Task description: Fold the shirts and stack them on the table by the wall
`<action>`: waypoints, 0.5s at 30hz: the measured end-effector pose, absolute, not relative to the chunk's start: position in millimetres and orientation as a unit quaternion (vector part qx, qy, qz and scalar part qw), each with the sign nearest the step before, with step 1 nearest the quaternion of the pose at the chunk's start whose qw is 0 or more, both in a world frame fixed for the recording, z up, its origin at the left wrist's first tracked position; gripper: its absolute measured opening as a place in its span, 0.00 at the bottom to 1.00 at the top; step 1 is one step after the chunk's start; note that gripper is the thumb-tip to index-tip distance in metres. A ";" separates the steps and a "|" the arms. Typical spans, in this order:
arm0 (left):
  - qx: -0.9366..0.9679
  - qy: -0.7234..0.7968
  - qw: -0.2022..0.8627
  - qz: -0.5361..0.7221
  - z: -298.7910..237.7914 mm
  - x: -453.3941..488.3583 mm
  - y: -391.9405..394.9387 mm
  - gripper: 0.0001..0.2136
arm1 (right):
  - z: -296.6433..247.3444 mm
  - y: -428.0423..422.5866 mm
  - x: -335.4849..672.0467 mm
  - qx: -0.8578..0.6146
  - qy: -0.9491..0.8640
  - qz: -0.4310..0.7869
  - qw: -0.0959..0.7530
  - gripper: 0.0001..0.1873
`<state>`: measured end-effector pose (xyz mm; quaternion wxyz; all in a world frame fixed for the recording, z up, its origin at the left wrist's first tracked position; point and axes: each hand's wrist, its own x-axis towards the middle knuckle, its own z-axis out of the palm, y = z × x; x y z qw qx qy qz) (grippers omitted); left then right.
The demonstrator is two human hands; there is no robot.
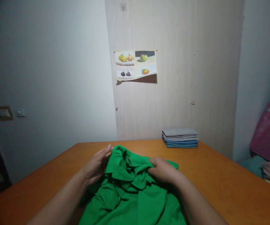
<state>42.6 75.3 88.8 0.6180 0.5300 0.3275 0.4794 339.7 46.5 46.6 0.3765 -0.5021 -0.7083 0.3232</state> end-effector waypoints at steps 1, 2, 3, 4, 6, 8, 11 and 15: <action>0.529 0.312 0.631 0.473 94.3 42.1 74.1 0.23 | 47.2 50.5 339.8 -0.500 -0.678 0.338 0.419 0.07; 0.532 0.311 0.627 0.476 97.6 40.2 74.9 0.24 | 48.6 54.1 340.7 -0.501 -0.639 0.348 0.469 0.08; 0.538 0.323 0.609 0.485 98.2 37.0 77.6 0.24 | 50.6 56.9 342.2 -0.502 -0.591 0.355 0.522 0.10; 0.548 0.343 0.581 0.495 96.0 32.7 82.0 0.23 | 52.7 59.2 344.0 -0.507 -0.540 0.358 0.569 0.11; 0.578 0.403 0.503 0.500 84.5 22.5 93.9 0.21 | 56.0 61.7 348.0 -0.518 -0.454 0.362 0.628 0.12; 0.618 0.466 0.413 0.480 67.5 12.3 106.4 0.19 | 57.0 62.7 350.5 -0.516 -0.411 0.371 0.654 0.12; 0.650 0.507 0.327 0.462 44.3 1.6 118.7 0.14 | 55.1 63.6 350.4 -0.501 -0.391 0.389 0.667 0.12; 0.676 0.510 0.285 0.449 31.6 0.9 123.5 0.21 | 52.3 65.6 348.5 -0.470 -0.397 0.408 0.675 0.10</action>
